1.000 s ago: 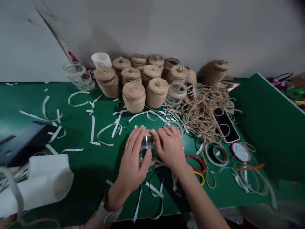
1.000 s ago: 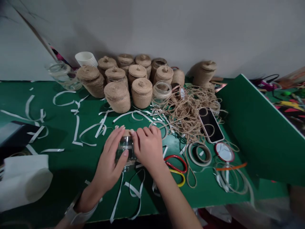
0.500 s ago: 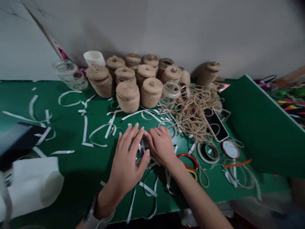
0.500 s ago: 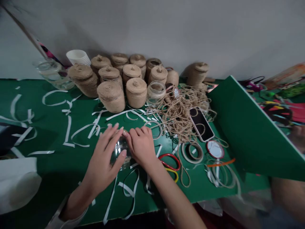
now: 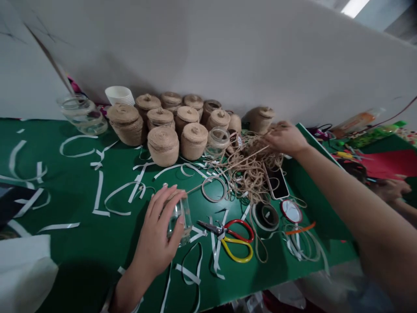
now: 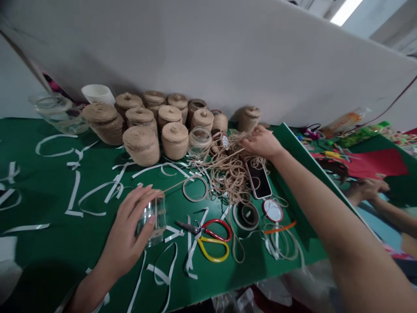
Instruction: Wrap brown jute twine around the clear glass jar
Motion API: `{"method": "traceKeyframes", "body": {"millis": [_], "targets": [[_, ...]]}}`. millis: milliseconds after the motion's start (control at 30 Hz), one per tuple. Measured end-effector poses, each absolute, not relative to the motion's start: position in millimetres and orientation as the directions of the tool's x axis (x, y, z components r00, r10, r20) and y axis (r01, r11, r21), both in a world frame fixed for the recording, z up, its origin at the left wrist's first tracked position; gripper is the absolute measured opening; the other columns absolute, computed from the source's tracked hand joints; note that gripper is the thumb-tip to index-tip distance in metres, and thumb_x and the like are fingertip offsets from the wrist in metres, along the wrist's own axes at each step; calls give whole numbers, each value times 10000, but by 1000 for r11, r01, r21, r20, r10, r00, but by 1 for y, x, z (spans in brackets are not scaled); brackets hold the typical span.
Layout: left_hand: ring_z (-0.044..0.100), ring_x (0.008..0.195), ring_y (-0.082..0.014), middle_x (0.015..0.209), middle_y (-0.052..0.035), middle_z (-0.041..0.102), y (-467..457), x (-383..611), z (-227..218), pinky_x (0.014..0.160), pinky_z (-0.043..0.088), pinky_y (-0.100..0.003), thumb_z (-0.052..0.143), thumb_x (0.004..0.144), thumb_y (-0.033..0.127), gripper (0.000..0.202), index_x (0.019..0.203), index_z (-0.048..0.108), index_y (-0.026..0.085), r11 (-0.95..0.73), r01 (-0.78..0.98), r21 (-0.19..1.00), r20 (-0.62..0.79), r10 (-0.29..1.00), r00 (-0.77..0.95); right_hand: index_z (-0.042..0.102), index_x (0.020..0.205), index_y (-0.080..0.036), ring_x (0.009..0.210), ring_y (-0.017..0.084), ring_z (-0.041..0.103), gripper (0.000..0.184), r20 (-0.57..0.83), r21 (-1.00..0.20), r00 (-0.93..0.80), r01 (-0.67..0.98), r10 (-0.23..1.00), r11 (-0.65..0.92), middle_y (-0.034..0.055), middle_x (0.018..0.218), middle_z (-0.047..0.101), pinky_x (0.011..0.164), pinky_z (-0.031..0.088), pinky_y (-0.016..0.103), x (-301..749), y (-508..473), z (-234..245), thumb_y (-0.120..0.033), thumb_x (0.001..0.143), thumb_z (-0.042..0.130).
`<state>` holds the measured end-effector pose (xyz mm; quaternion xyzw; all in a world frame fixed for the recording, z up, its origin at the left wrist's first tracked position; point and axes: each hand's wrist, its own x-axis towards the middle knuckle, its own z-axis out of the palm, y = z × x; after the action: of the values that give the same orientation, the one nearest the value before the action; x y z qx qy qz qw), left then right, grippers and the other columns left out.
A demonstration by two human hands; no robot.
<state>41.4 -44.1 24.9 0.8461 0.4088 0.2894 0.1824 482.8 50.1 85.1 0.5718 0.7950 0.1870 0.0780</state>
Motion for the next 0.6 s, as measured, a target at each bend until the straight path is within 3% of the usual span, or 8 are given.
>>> {"method": "traceKeyframes", "body": {"millis": [133, 233, 300, 467, 533, 600], "targets": [[344, 1418, -310, 1462, -85, 448, -45, 43, 25, 1142, 346, -578, 423, 974, 230, 445, 1418, 401, 261, -603, 587, 541, 345, 795, 498, 679, 701, -195, 775, 250, 573, 546, 297, 372, -121, 928, 947, 2, 140, 679, 659, 833, 360, 453, 504, 74, 118, -446, 1005, 301], [361, 1411, -314, 1461, -84, 458, -45, 44, 24, 1140, 346, -586, 425, 973, 228, 462, 1431, 380, 267, -598, 582, 552, 352, 799, 487, 726, 873, -184, 866, 293, 601, 559, 393, 296, 17, 944, 919, -144, 164, 760, 688, 740, 397, 447, 500, 92, 143, -523, 999, 299], [354, 1419, -310, 1475, -83, 446, -46, 44, 24, 1133, 367, -564, 418, 976, 221, 477, 1446, 362, 276, -583, 573, 576, 361, 810, 462, 740, 947, -142, 942, 314, 626, 679, 415, 196, 103, 960, 904, -199, 176, 809, 705, 701, 405, 427, 486, 101, 158, -649, 964, 289], [325, 1436, -305, 1494, -78, 430, -48, 38, 22, 1146, 351, -557, 410, 982, 224, 497, 1469, 337, 288, -548, 567, 615, 360, 835, 417, 659, 1220, -63, 1137, 325, 593, 955, 685, 130, 99, 958, 721, -255, 218, 1222, 611, 785, 415, 445, 447, 103, 193, -757, 887, 93], [331, 1432, -301, 1502, -74, 419, -49, 36, 21, 1142, 359, -550, 400, 987, 232, 496, 1474, 331, 297, -528, 568, 632, 345, 847, 404, 602, 1299, -66, 1130, 331, 604, 983, 686, 172, 56, 956, 725, -236, 216, 1288, 571, 786, 428, 436, 437, 103, 203, -769, 870, 66], [333, 1431, -296, 1510, -64, 403, -51, 33, 20, 1142, 362, -540, 394, 991, 235, 483, 1466, 344, 310, -505, 565, 653, 338, 861, 379, 557, 1351, -74, 1179, 358, 579, 840, 614, 208, 18, 961, 789, -184, 235, 1360, 522, 831, 447, 443, 429, 106, 206, -705, 931, 196]]}}
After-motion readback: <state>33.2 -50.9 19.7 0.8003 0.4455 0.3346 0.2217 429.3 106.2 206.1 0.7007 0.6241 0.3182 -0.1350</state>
